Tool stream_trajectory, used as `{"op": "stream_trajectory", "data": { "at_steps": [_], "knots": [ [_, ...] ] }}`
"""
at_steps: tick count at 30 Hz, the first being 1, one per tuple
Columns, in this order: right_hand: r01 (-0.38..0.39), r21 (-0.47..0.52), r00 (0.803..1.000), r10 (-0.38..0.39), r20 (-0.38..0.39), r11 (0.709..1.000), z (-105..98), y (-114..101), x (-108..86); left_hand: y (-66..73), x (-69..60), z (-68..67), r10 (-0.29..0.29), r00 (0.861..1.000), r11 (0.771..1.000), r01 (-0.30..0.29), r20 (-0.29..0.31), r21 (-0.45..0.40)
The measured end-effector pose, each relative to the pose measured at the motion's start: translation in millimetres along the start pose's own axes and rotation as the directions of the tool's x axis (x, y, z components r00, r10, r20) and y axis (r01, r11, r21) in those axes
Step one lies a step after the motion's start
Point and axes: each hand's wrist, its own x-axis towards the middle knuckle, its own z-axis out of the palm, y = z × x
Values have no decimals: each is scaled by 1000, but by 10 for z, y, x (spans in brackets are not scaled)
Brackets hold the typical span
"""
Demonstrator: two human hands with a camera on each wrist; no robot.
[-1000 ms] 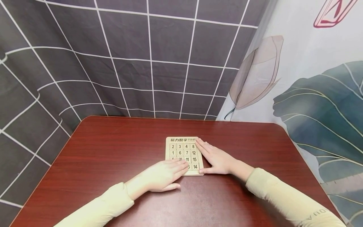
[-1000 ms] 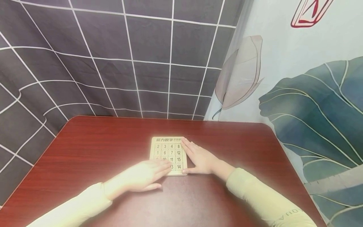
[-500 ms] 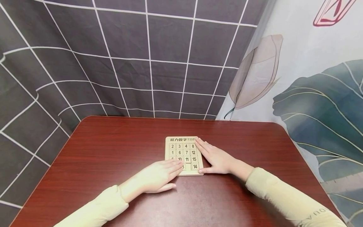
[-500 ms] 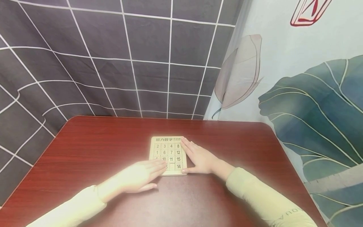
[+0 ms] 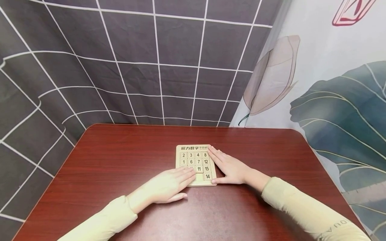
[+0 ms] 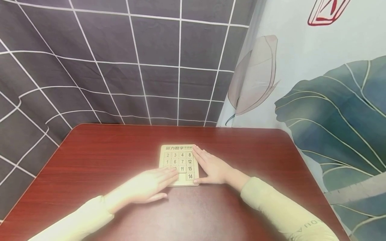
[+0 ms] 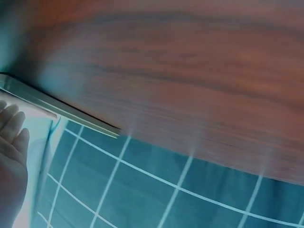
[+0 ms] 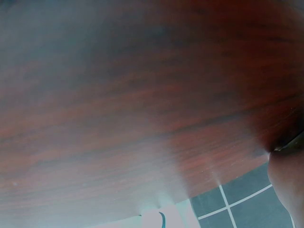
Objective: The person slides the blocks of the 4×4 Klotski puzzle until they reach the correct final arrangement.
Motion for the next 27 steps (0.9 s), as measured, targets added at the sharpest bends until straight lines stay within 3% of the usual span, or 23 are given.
{"op": "stream_trajectory", "data": {
  "at_steps": [9, 14, 20, 27],
  "knots": [
    [3, 7, 1000, -3, 9, 1000, 2, 4, 13, 59, 313, 35, 31, 997, 999, -31, 65, -12],
    [0, 27, 1000, 0, 9, 1000, -15, -14, 6, 99, 406, 77, 44, 992, 999, -47, 119, 23],
    [-4, 19, 1000, 4, 4, 1000, -21, -20, -1, 97, 411, 94, 40, 991, 999, -43, 131, 21],
    [-9, 6, 1000, 9, 4, 1000, -14, -14, -4, 84, 303, 90, 20, 991, 1000, -23, 131, 16]
  ]
}}
